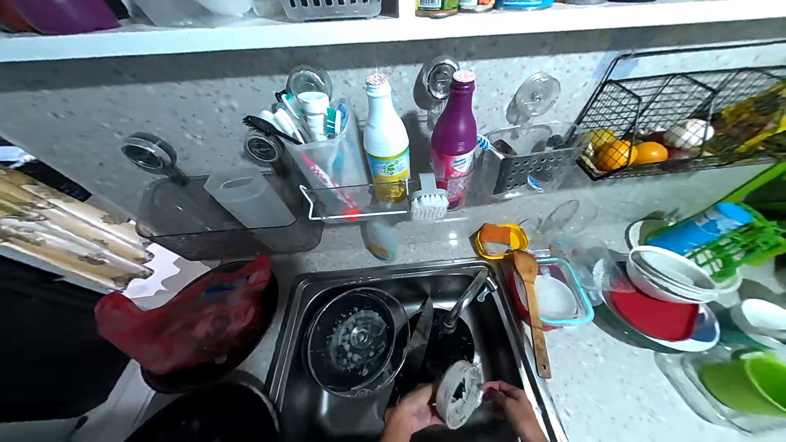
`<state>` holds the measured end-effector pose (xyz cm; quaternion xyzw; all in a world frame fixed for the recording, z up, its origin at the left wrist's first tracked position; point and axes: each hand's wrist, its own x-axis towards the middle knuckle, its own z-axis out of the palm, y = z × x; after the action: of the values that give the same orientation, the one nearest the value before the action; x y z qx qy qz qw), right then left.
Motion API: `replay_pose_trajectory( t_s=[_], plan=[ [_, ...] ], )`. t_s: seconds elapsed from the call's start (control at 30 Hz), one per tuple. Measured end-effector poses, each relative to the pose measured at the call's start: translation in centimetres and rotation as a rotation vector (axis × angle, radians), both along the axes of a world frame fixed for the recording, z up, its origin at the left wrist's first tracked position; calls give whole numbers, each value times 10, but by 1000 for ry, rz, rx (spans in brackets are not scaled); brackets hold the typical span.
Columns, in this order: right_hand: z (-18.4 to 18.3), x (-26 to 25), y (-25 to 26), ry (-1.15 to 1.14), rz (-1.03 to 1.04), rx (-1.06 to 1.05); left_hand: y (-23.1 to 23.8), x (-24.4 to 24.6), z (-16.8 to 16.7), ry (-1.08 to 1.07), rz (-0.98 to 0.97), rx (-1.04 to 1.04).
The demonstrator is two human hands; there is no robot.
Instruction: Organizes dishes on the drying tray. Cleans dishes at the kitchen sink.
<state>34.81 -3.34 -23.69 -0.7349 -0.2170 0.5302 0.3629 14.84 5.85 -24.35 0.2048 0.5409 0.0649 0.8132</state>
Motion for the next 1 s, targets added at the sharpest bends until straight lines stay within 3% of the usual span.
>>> replay_pose_trajectory(
  t_s=[0.1,0.17,0.23,0.37,0.43,0.5,0.6,0.77,0.9,1.0],
  plan=[
    [6,5,0,91,-42,-23,-3,-7,2,-113,119,-258],
    [5,10,-3,91,-41,-36,-1,-5,-2,-94,75,-223],
    [4,14,-6,84,-38,-34,3,0,-5,2,-63,54],
    [1,18,-15,96,-66,-30,20,25,-10,372,-252,902],
    [3,17,-21,100,-72,-23,29,39,-5,444,-211,1072],
    [6,16,-25,96,-60,-15,36,50,3,455,-223,1140],
    [6,15,-32,91,-59,-15,39,52,-4,342,-449,1255],
    [9,13,-35,87,-90,4,45,54,-9,425,-282,1155],
    [30,1,14,20,-74,199,65,56,-12,407,-193,1212],
    [48,-24,72,-193,151,359,61,52,-5,400,-168,1241]
  ],
)
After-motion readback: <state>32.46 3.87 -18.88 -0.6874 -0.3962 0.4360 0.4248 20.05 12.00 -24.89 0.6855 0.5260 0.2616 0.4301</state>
